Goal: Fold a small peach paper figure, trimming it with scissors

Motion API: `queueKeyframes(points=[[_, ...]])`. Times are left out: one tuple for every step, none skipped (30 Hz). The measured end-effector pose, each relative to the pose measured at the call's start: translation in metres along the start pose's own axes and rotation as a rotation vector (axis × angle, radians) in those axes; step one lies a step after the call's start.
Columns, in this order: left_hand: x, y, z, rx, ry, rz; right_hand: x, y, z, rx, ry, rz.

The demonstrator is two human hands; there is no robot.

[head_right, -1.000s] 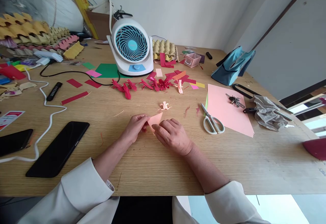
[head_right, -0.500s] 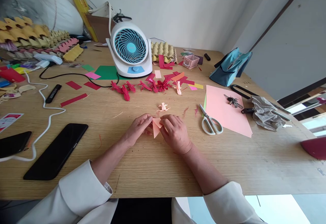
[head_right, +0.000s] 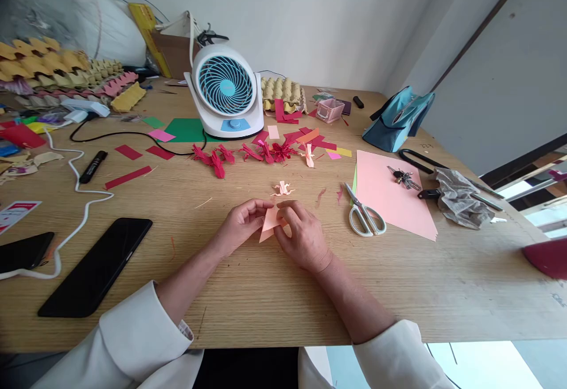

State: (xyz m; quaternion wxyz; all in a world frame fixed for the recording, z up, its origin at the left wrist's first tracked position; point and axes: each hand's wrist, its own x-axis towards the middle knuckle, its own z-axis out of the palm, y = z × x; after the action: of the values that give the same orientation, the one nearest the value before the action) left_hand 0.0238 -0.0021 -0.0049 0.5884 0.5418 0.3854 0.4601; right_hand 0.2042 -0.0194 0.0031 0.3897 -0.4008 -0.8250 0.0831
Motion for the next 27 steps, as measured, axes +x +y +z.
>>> queueKeyframes(points=[[0.0, 0.0, 0.0, 0.003, 0.017, 0.0, 0.0, -0.001, 0.0, 0.024, -0.025, -0.002], [0.001, 0.0, -0.001, 0.011, 0.032, -0.002, 0.0, -0.002, 0.0, 0.051, -0.048, -0.005], [0.001, 0.0, -0.002, 0.023, 0.047, -0.002, 0.0, -0.003, 0.0, 0.083, -0.065, -0.007], [0.002, 0.0, -0.002, 0.04, 0.064, 0.002, 0.0, -0.004, 0.0, 0.121, -0.073, -0.005], [0.002, 0.0, -0.003, 0.061, 0.08, 0.011, 0.0, -0.004, 0.001, 0.165, -0.072, 0.007], [0.003, -0.001, -0.005, 0.086, 0.094, 0.025, 0.0, -0.005, 0.002, 0.213, -0.059, 0.036], [0.003, -0.001, -0.006, 0.111, 0.105, 0.043, 0.0, -0.005, 0.004, 0.266, -0.043, 0.082], [0.003, -0.002, -0.007, 0.131, 0.11, 0.06, 0.0, -0.004, 0.005, 0.323, -0.028, 0.146], [0.004, -0.003, -0.008, 0.144, 0.105, 0.073, 0.0, -0.003, 0.007, 0.386, -0.02, 0.219], [0.004, -0.003, -0.009, 0.152, 0.091, 0.08, 0.0, -0.001, 0.01, 0.453, -0.016, 0.292], [0.004, -0.004, -0.01, 0.156, 0.073, 0.081, 0.0, 0.0, 0.012, 0.525, -0.013, 0.356], [0.004, -0.005, -0.01, 0.156, 0.054, 0.077, 0.001, 0.002, 0.014, 0.596, -0.011, 0.404], [0.004, -0.005, -0.01, 0.156, 0.038, 0.071, 0.001, 0.004, 0.016, 0.664, -0.004, 0.437], [0.003, -0.005, -0.011, 0.157, 0.03, 0.068, 0.001, 0.006, 0.017, 0.721, -0.005, 0.462], [0.003, -0.004, -0.01, 0.162, 0.03, 0.068, 0.001, 0.008, 0.018, 0.767, -0.016, 0.484], [0.003, -0.002, -0.01, 0.168, 0.039, 0.068, 0.001, 0.009, 0.019, 0.798, -0.032, 0.506], [0.003, 0.0, -0.01, 0.17, 0.051, 0.066, 0.001, 0.01, 0.019, 0.814, -0.05, 0.526], [0.002, 0.003, -0.01, 0.17, 0.067, 0.057, 0.001, 0.01, 0.02, 0.817, -0.06, 0.542], [0.002, 0.006, -0.009, 0.161, 0.086, 0.038, 0.001, 0.011, 0.021, 0.809, -0.057, 0.553], [0.002, 0.008, -0.009, 0.147, 0.102, 0.009, 0.0, 0.012, 0.021, 0.793, -0.042, 0.561], [0.001, 0.01, -0.01, 0.136, 0.113, -0.02, 0.0, 0.013, 0.022, 0.775, -0.022, 0.567], [0.001, 0.011, -0.01, 0.132, 0.121, -0.041, -0.001, 0.013, 0.023, 0.76, 0.0, 0.573], [0.002, 0.01, -0.01, 0.141, 0.121, -0.049, -0.001, 0.014, 0.024, 0.751, 0.015, 0.579], [0.002, 0.009, -0.011, 0.158, 0.117, -0.043, -0.001, 0.015, 0.025, 0.747, 0.026, 0.585], [0.002, 0.008, -0.011, 0.18, 0.108, -0.028, -0.001, 0.015, 0.025, 0.75, 0.029, 0.591], [0.003, 0.006, -0.012, 0.205, 0.098, -0.008, -0.001, 0.015, 0.025, 0.759, 0.026, 0.594], [0.003, 0.004, -0.013, 0.228, 0.093, 0.011, -0.001, 0.015, 0.025, 0.769, 0.019, 0.593]])
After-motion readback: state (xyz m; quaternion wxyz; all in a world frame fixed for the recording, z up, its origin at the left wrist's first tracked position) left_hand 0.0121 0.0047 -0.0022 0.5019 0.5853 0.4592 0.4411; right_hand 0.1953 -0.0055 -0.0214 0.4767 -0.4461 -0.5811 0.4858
